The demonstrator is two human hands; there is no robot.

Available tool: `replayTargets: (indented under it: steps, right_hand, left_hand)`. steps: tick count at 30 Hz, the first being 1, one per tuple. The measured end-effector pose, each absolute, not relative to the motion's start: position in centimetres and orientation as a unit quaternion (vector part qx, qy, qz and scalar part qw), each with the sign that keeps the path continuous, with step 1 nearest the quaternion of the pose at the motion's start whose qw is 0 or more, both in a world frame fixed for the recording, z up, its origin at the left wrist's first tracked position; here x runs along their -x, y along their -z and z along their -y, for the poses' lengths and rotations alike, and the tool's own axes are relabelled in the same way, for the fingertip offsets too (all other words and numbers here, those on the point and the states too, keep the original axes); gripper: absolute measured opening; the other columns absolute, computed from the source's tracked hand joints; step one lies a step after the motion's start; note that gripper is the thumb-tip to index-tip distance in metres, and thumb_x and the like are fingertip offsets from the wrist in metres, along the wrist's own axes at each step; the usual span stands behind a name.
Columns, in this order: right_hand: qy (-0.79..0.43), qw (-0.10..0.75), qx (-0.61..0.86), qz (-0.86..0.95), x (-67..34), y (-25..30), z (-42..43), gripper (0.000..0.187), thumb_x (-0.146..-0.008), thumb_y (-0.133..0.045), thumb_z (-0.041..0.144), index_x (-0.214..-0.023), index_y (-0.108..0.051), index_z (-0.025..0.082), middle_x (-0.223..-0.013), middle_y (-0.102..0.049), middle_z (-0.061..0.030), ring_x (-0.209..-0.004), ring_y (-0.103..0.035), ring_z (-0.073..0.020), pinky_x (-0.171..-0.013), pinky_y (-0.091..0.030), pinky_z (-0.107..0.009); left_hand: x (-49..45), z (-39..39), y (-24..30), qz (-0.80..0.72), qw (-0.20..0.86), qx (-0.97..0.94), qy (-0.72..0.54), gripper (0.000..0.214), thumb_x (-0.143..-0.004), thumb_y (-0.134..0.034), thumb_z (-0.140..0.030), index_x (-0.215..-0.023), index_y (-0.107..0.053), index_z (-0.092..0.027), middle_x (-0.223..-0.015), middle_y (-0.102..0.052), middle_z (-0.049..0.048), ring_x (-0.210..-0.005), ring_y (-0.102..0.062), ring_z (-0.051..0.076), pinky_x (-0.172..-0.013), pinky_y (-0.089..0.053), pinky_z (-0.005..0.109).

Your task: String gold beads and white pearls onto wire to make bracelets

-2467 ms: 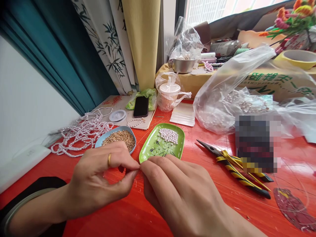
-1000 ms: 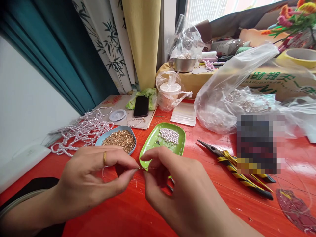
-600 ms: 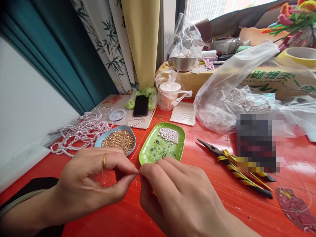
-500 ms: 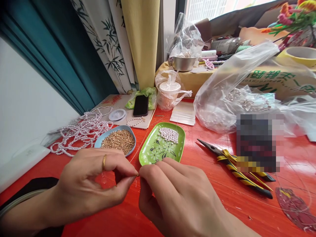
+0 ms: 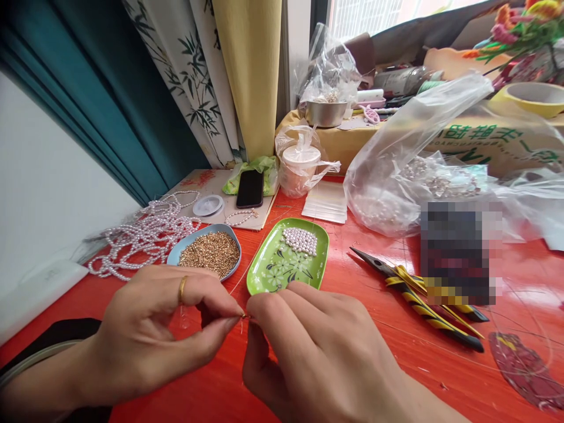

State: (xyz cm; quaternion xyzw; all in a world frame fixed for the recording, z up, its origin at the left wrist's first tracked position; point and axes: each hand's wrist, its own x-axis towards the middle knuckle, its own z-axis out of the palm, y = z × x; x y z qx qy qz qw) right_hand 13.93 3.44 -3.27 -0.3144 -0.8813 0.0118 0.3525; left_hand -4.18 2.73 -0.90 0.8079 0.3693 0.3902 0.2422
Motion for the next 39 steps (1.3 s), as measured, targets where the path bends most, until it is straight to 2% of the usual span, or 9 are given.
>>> replayTargets:
  steps: [4,8,15,29,39]
  right_hand:
    - [-0.002,0.382,0.3,0.874,-13.54,3.19,-3.65,0.017,-0.073,-0.044,0.005,-0.071,-0.056,0.017,-0.05,-0.059,0.0025,-0.042,-0.052,-0.0097,-0.04,-0.036,-0.024]
    - [-0.015,0.363,0.31,0.878,-13.33,3.07,-3.77,0.016,-0.075,-0.047,0.006,-0.072,-0.057,0.018,-0.052,-0.059,0.0028,-0.043,-0.052,-0.0095,-0.042,-0.037,-0.024]
    - [0.011,0.368,0.278,0.887,-13.7,2.93,-3.98,0.027,-0.079,-0.044,0.006,-0.058,-0.051,0.021,-0.043,-0.053,0.0045,-0.037,-0.044,-0.0086,-0.039,-0.031,-0.025]
    - [0.017,0.35,0.269,0.897,-13.92,2.97,-4.03,0.024,-0.076,-0.042,0.002,-0.062,-0.048,0.021,-0.046,-0.052,0.0057,-0.04,-0.043,-0.0091,-0.041,-0.03,-0.024]
    - [0.007,0.345,0.257,0.903,-14.21,3.35,-4.09,0.023,-0.079,-0.043,0.004,-0.064,-0.049,0.021,-0.051,-0.053,0.0046,-0.044,-0.043,-0.0099,-0.044,-0.031,-0.025]
  left_hand:
    - [4.22,-2.67,0.79,-0.382,0.276,-0.789,-0.393,0.012,-0.071,-0.057,-0.002,-0.073,-0.061,-0.013,-0.056,-0.062,-0.0021,-0.049,-0.056,0.006,-0.049,-0.048,0.015]
    - [4.22,-2.6,0.93,-0.393,0.288,-0.777,-0.398,0.013,-0.07,-0.059,-0.002,-0.071,-0.061,-0.015,-0.057,-0.064,-0.0032,-0.049,-0.057,0.007,-0.049,-0.049,0.015]
    - [4.08,-2.68,1.1,-0.399,0.3,-0.775,-0.388,0.013,-0.069,-0.061,-0.003,-0.07,-0.061,-0.016,-0.058,-0.065,-0.0032,-0.051,-0.059,0.007,-0.05,-0.051,0.014]
    - [4.2,-2.68,1.15,-0.4,0.298,-0.784,-0.37,0.015,-0.068,-0.058,-0.002,-0.068,-0.058,-0.016,-0.056,-0.061,-0.0044,-0.05,-0.057,0.006,-0.05,-0.05,0.014]
    - [4.37,-2.94,1.05,-0.441,0.418,-0.735,-0.3,0.006,-0.074,-0.061,-0.014,-0.078,-0.062,-0.018,-0.059,-0.063,-0.0026,-0.052,-0.06,0.009,-0.047,-0.05,0.016]
